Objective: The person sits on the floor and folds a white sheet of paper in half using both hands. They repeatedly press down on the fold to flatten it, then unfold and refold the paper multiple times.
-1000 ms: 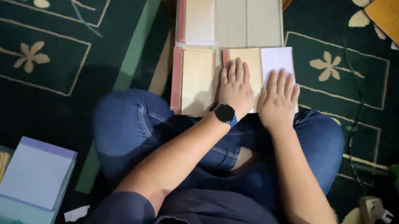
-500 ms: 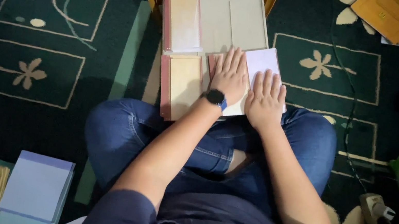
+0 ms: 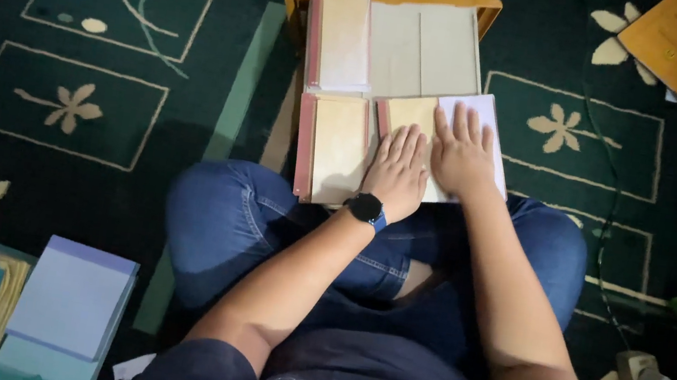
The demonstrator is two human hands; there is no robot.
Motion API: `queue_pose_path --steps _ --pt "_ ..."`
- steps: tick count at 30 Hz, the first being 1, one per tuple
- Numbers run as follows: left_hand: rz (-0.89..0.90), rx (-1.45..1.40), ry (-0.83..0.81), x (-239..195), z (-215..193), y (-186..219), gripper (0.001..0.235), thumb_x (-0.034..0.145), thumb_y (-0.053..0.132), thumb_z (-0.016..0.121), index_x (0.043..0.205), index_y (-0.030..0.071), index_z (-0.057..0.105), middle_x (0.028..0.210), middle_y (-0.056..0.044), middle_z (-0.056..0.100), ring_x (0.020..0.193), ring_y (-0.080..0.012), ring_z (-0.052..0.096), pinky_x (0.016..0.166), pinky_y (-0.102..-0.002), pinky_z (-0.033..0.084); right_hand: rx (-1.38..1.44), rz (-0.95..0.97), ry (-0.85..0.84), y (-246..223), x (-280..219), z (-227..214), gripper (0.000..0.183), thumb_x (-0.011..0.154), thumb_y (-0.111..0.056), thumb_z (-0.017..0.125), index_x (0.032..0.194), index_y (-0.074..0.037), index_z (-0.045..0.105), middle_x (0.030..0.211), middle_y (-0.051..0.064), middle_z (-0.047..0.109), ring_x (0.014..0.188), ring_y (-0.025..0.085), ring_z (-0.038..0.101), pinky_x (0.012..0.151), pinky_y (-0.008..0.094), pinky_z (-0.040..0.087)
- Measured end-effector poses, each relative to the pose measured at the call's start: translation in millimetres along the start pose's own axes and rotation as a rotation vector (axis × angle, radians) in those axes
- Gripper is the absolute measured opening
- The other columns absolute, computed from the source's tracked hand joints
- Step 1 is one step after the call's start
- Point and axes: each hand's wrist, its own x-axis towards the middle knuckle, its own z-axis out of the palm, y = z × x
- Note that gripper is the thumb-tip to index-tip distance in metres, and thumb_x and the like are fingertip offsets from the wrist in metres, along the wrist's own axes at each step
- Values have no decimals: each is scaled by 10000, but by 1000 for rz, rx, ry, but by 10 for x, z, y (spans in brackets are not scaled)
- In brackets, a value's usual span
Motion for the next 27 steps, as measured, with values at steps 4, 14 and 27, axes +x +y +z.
queue_pose_path --steps 4,14,27 --pt "-12 15 -12 -34 -90 22 642 1076 347 276 1610 2 186 1697 -224 108 1582 -356 78 1276 -529 25 15 -27 0 -28 47 -67 625 1075 -395 238 1679 -276 132 1740 143 79 1599 369 59 1266 556 107" --pt "99 -25 -166 -129 -417 -64 1226 813 866 471 1607 -7 139 1688 -256 47 1577 -402 13 1288 -540 29 192 -111 538 395 -477 387 476 1019 -212 584 1489 -139 611 1530 234 524 1436 424 444 1127 512 399" --pt "84 68 301 -703 -724 -607 797 855 111 717 1580 203 398 1621 -200 341 1494 -472 278 1180 -632 258 179 -50 733 441 -396 519 482 911 -206 751 1368 -59 710 1420 214 635 1334 386 571 1087 437 494"
